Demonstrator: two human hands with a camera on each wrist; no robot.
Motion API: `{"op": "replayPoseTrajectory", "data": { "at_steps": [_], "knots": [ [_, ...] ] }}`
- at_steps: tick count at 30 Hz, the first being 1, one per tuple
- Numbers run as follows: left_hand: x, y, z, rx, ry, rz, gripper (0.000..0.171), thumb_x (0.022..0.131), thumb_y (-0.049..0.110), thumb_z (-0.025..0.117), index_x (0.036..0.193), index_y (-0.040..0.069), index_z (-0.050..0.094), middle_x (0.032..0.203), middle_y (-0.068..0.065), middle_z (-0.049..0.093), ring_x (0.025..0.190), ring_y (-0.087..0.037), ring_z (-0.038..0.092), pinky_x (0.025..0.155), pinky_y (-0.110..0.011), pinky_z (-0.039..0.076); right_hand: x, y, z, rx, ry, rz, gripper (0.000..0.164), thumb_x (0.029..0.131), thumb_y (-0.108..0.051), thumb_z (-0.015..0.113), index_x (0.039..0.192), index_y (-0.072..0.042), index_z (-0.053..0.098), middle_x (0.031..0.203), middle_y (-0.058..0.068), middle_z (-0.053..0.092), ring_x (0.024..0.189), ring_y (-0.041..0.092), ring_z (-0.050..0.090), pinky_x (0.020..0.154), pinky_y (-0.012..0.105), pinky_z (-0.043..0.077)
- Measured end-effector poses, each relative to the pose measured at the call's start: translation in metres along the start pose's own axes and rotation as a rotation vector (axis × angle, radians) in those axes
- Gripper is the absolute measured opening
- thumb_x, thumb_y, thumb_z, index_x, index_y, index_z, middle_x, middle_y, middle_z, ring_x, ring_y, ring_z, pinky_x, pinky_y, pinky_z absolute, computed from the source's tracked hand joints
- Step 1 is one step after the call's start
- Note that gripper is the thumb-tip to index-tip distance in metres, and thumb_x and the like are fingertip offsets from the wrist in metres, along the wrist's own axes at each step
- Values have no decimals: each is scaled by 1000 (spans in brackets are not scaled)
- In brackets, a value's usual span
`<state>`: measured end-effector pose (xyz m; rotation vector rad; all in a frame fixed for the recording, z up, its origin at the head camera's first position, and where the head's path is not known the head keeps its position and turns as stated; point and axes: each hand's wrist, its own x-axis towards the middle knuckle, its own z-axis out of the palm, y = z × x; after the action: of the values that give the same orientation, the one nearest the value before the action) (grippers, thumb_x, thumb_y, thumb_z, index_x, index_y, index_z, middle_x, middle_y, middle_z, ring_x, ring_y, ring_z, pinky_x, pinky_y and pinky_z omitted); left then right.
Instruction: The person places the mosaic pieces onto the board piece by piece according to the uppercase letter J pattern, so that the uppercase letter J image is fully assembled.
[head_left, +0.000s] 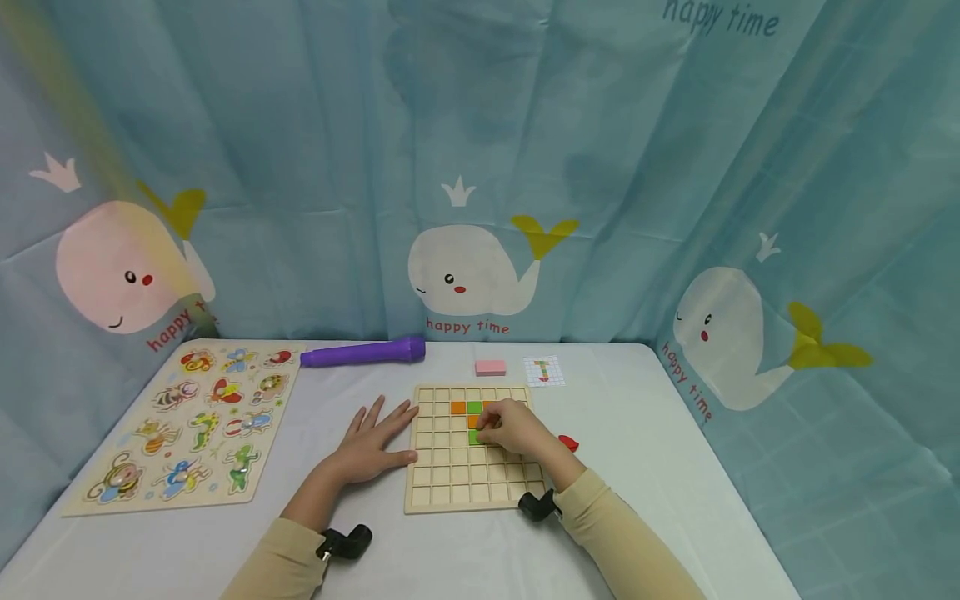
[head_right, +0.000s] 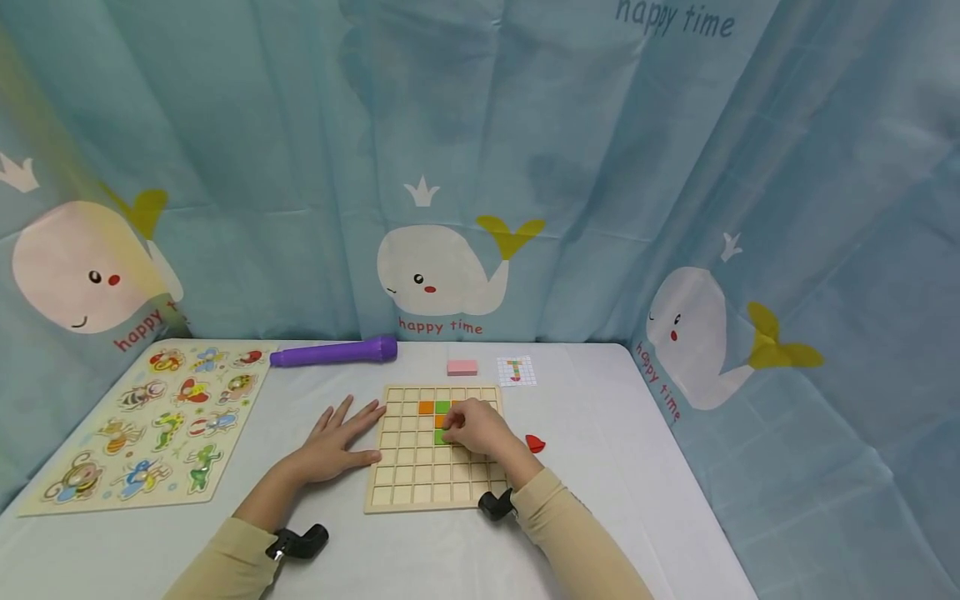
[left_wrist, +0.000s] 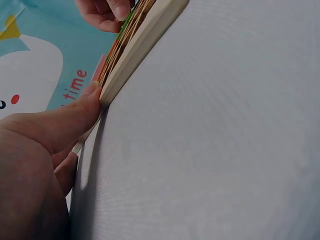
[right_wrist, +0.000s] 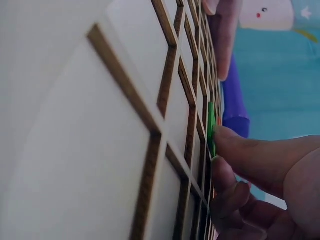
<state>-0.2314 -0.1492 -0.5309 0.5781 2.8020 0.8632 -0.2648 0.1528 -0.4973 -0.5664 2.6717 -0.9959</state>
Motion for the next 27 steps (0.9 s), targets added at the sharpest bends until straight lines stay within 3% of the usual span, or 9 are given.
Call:
{"op": "replayPoseTrajectory", "data": {
  "at_steps": [6, 17, 27],
  "knots": [
    [0, 0, 1, 1, -7, -1, 84, 91, 58, 65, 159, 21, 33, 168, -6, 24, 156, -43, -4, 123, -63, -8, -9, 2, -11, 45, 34, 7, 4, 91, -18, 76, 92, -16, 73, 83, -3, 66, 71, 14, 57, 60, 27, 50],
    [1, -3, 0, 7, 3, 13, 83, 92, 56, 65, 159, 19, 35, 168, -8, 25, 155, -44, -2, 122, -64, -7, -31, 10, -41, 9, 122, 26, 9, 93, -18, 74, 99, -12, 75, 89, -4, 67, 76, 16, 58, 68, 31, 52],
    [0, -1, -1, -2, 2, 16, 82, 92, 55, 66, 159, 18, 35, 167, -8, 26, 155, -45, -2, 122, -64, -7, -50, 30, -59, 29, 153, 143, 12, 92, -16, 75, 103, -12, 75, 92, -2, 68, 69, 17, 57, 54, 31, 51]
  ]
}}
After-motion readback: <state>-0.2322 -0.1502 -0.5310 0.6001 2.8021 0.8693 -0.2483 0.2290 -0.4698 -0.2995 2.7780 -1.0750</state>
